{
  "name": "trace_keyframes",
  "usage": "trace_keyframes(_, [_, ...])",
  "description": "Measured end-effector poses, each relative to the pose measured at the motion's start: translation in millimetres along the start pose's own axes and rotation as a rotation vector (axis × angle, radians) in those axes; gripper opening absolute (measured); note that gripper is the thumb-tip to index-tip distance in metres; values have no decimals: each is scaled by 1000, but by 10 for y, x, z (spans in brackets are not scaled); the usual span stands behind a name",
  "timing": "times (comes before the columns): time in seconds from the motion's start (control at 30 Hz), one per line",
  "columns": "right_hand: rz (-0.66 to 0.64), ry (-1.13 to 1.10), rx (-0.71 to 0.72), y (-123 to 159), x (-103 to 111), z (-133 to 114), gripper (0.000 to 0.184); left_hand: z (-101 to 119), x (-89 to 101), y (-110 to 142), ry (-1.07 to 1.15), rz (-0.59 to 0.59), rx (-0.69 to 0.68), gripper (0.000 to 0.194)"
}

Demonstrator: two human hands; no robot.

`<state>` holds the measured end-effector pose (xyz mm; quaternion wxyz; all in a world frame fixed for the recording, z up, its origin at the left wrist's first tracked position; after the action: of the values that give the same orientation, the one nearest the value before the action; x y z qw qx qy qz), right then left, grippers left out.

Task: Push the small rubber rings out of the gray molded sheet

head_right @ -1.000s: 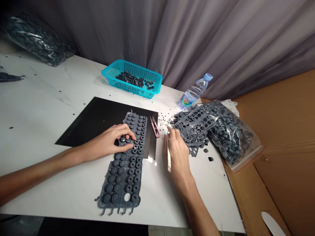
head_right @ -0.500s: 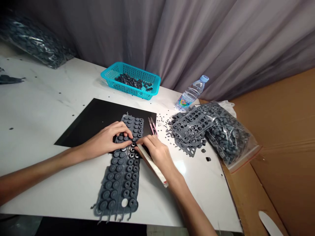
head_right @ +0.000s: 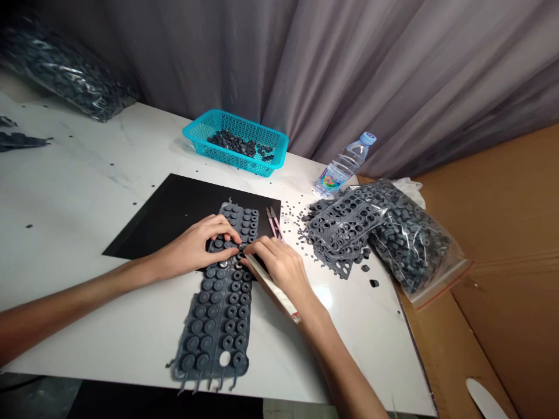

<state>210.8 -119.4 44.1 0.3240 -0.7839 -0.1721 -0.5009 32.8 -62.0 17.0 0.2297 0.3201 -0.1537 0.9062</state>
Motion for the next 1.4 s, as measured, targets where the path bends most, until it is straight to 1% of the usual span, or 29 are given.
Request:
trace_keyframes(0.13, [1,45,-1,-13,-8,-17,25,16,4,0,-13,-14,9,14])
trace_keyframes(0.27, [11,124,29,-9,-38,-14,26,27,8,-5,-13,-17,17,13])
trace_keyframes(0.57, [16,358,160,21,-125,-97,23,29,0,7,-5,-3,17,13])
trace_keyframes(0.73, [-19,381,142,22,-181,-109,24,40,1,4,-23,-9,22,13])
trace_keyframes(0.9, [10,362,69,17,-187,-107,22,24,-29,18,-90,-1,13,14])
trace_keyframes(0.97, [51,359,-17,39,-127,-54,25,20,-41,30,-117,-5,4,14])
trace_keyframes(1.07, [187,382,-212,125,67,89,30,22,-46,43,-120,-20,-2,14])
trace_keyframes(1.1, [223,374,-260,158,130,131,30,25,-43,44,-112,-24,-3,14])
trace_keyframes(1.17, [245,279,-287,200,204,176,27,29,-37,46,-96,-33,-3,14])
trace_keyframes(1.23, [227,111,-237,199,202,159,20,34,-30,45,-87,-33,-5,14])
trace_keyframes(1.3, [200,-28,-158,171,155,100,15,40,-26,44,-88,-32,-9,14])
trace_keyframes(1.4, [154,-79,-44,112,71,3,11,49,-21,40,-81,-26,-11,13])
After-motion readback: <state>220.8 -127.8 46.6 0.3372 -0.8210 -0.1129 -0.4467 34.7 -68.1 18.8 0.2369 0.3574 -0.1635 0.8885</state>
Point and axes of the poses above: each hand's wrist, its own y-axis away from the middle knuckle, its own x-axis out of the back of the hand, z = x × y, the point moved 5 cm from there along -y, towards the middle knuckle, and after that the axes turned 9 degrees about x, right-handed, at the moved point
